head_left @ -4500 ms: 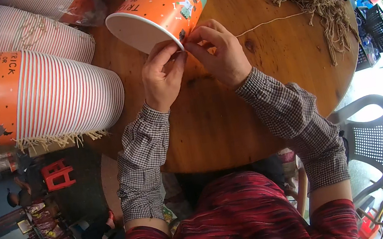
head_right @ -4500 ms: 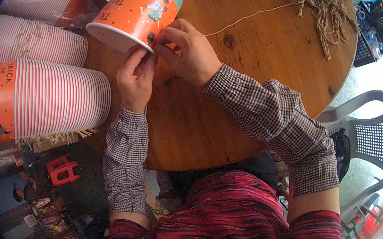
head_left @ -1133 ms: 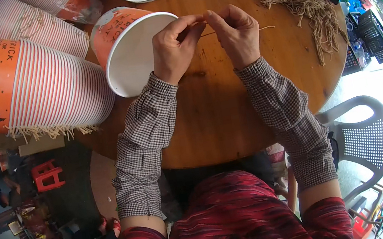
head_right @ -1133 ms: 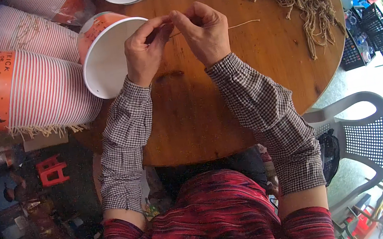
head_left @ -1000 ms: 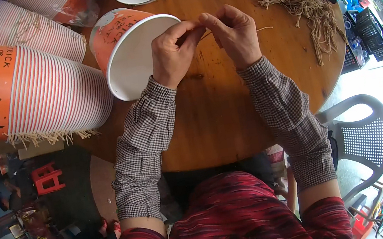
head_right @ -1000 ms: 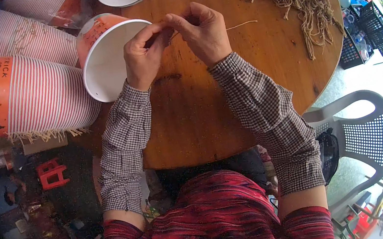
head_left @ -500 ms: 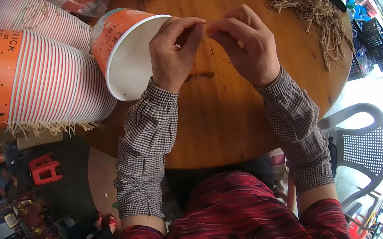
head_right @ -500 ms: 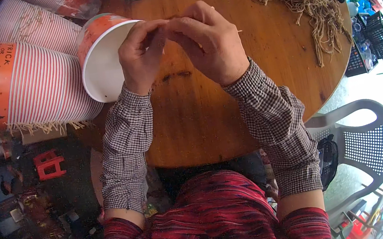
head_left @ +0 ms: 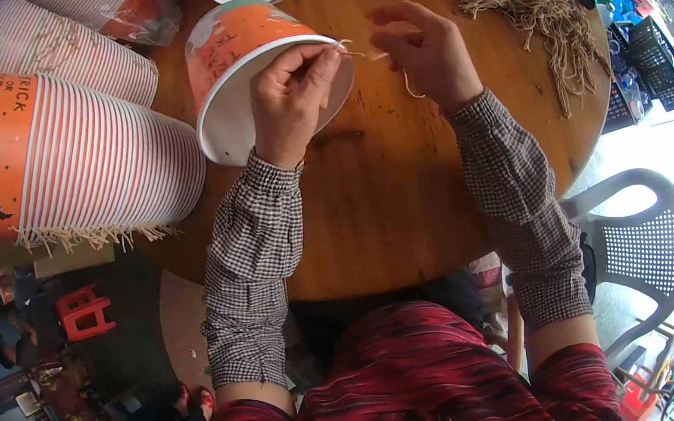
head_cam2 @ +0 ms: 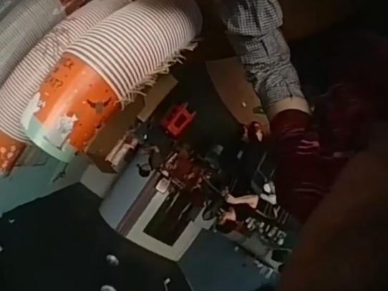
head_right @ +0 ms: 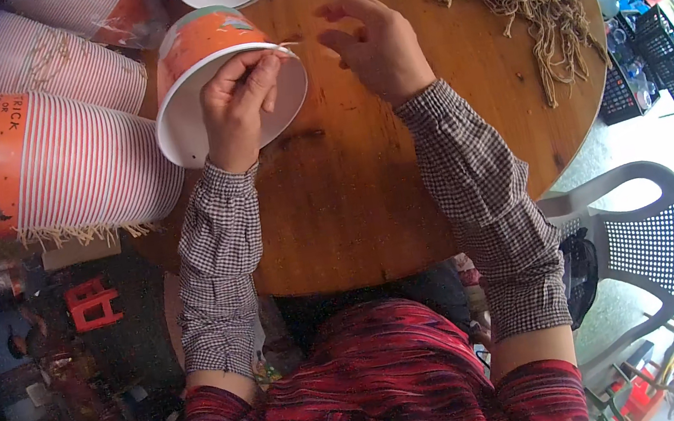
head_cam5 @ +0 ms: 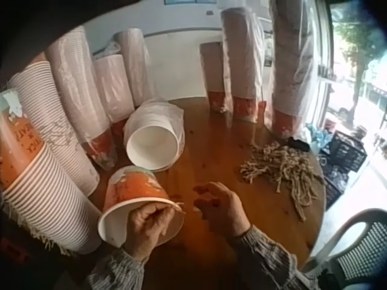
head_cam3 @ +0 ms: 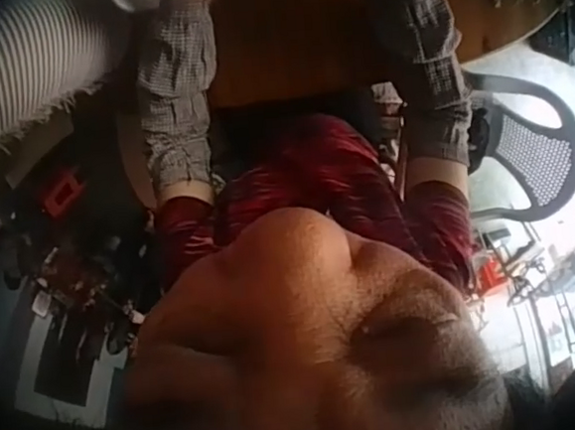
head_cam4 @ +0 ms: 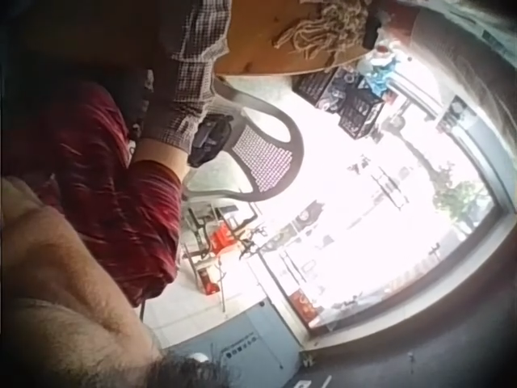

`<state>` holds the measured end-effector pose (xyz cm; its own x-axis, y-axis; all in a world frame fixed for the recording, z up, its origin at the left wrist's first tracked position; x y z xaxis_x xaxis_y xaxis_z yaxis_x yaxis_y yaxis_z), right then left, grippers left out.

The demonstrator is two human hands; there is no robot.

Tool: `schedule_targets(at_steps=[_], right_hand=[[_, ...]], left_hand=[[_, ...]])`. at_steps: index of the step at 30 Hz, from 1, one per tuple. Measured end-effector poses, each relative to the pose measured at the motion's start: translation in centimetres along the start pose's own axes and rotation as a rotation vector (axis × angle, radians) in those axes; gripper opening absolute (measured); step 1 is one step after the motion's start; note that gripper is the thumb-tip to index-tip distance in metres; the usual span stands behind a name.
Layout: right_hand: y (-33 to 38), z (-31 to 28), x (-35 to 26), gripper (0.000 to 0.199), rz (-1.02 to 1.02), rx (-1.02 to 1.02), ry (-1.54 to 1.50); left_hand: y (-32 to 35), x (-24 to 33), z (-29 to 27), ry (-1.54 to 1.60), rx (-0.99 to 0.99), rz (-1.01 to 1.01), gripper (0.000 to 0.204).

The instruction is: Threading thin string handles through pre-punched holes in festive paper buckets.

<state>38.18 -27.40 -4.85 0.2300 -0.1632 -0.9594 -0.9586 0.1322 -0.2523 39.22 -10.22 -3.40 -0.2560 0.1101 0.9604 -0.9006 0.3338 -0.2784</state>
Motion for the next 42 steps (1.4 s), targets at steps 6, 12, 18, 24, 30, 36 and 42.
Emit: schedule_targets(at_steps=[6, 12, 18, 24, 30, 36, 42], right_hand=[[1.6, 0.5, -4.9, 0.017, -0.346, -0.078, 0.174], [2.3, 1.5, -6.3, 0.015, -0.476, -0.052, 0.245], [2.5, 1.4, -6.5, 0.013, -0.551, 0.007, 0.274], [2.0, 0.2, -5.7, 0.007, -0.457, 0.126, 0.324], [2.5, -0.4, -6.7, 0.007, -0.576, 0.243, 0.346], [2.6, 0.3, -6.2, 0.008, -0.608, 0.21, 0.649], [3.9, 2.3, -7.3, 0.013, -0.724, 0.145, 0.72]], left_hand=[[0.2, 0.1, -0.4, -0.004, 0.074, 0.0, 0.018], [0.1, -0.1, -0.7, 0.006, 0.073, -0.012, 0.018], [0.1, -0.5, -0.1, 0.006, 0.001, -0.075, 0.015], [0.2, 0.9, 0.1, -0.186, 0.125, 0.147, 0.009], [0.6, 2.3, 0.6, -0.465, 0.115, 0.447, 0.009], [0.4, -1.0, 0.8, 0.217, -0.016, -0.217, 0.023], [0.5, -2.4, 1.4, 0.597, 0.027, -0.311, 0.018]])
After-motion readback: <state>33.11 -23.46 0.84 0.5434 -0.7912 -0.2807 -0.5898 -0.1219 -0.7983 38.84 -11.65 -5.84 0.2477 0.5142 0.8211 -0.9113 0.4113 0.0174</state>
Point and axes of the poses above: each hand's wrist, its own y-axis away from the middle knuckle, its own z-axis out of the palm, x = y × z, the point moved 8 cm from there along -y, towards the middle knuckle, and after that the axes turned 3 degrees about -z, right-handed, at the moved point
